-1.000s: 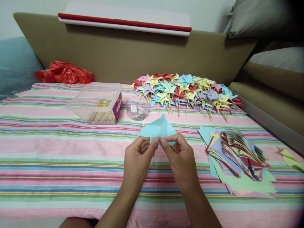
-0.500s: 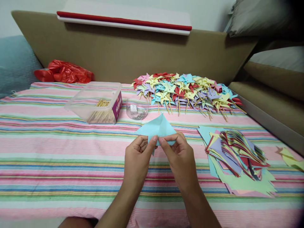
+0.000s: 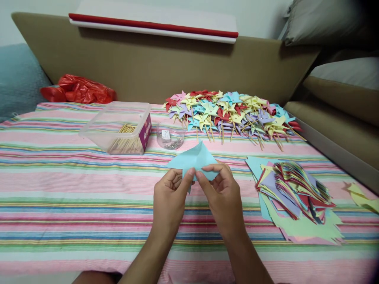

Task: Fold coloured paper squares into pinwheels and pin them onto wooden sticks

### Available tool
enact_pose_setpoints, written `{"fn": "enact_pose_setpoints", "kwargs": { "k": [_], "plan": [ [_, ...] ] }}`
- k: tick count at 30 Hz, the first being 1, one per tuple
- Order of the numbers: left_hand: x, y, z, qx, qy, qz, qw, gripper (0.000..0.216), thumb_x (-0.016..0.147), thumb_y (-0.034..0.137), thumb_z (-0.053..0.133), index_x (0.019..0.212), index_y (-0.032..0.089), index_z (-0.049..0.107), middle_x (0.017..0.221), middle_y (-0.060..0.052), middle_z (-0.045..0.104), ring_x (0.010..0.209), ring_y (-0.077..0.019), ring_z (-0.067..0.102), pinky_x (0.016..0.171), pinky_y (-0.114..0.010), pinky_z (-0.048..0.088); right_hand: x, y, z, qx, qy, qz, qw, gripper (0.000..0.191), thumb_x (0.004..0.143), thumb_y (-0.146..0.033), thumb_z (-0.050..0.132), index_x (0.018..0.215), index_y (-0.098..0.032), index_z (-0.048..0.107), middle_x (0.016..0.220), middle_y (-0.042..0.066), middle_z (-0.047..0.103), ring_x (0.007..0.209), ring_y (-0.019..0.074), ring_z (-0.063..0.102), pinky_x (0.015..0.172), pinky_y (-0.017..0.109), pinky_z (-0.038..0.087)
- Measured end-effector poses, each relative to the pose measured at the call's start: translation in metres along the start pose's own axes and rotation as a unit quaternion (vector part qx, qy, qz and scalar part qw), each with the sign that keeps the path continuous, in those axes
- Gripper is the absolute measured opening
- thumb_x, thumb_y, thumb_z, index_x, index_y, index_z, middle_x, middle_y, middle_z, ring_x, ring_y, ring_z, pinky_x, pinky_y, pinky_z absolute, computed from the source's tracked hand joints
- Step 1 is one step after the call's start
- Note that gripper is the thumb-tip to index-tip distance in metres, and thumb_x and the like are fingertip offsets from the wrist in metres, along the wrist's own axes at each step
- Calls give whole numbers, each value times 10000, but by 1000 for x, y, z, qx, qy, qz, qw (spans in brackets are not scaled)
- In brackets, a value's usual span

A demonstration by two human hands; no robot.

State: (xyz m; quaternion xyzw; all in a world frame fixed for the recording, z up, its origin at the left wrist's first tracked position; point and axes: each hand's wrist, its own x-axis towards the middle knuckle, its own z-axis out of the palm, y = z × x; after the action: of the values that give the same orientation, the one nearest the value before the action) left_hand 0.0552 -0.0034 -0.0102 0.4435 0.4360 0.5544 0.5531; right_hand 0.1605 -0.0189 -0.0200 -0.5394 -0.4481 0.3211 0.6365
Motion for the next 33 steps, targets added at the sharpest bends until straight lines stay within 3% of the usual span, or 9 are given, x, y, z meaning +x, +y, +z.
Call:
{"fn": "enact_pose_setpoints", "kwargs": {
  "k": [6,11,17,20,25,29,33],
  "plan": [
    [6,3,-7,60,-26,35,997,255,862,373,722,731,179,622,683,23,597,657,-112,529,625,-215,425,5,-6,-10,69,20,18,997,558,772,-364,799,1259,-291,538,1340,79,584,1115,238,633,881,376,562],
    [8,12,-17,119,-92,40,988,248,858,393,712,720,199,647,642,21,571,591,-123,487,548,-238,367,12,-14,-31,53,-138,83,986,271,824,-459,734,969,-231,749,1160,73,697,1144,283,616,935,407,518],
    [11,13,-24,171,-163,46,971,183,855,371,712,775,206,714,699,-13,653,663,-164,558,592,-257,399,11,-12,-39,45,-178,129,974,288,818,-445,743,999,-222,767,1155,76,732,1012,272,670,840,391,537],
    [12,13,-23,144,-168,24,975,171,849,372,724,816,205,706,748,-18,688,704,-170,611,630,-255,441,10,-7,-36,51,-166,142,975,276,808,-430,760,988,-221,776,1108,71,750,954,255,675,812,379,530],
    [10,16,-18,5,-147,-38,988,259,870,416,704,1054,235,699,971,-46,750,878,-205,708,818,-303,526,11,-5,-26,164,-46,170,971,238,756,-415,801,845,-195,780,821,35,748,798,200,644,747,337,503],
    [10,15,-18,-35,-122,-59,990,332,937,498,577,1072,243,742,1135,-62,733,1004,-221,684,879,-318,531,10,-6,-22,191,-65,175,964,213,739,-400,811,792,-197,769,782,14,719,732,165,594,700,310,479],
    [11,15,-20,-37,-117,-70,990,265,897,436,659,1036,238,768,1144,-62,733,1030,-211,660,852,-270,513,10,-4,-22,185,-87,177,963,232,749,-397,804,860,-195,779,865,37,748,792,185,623,744,328,497]
  ]
}}
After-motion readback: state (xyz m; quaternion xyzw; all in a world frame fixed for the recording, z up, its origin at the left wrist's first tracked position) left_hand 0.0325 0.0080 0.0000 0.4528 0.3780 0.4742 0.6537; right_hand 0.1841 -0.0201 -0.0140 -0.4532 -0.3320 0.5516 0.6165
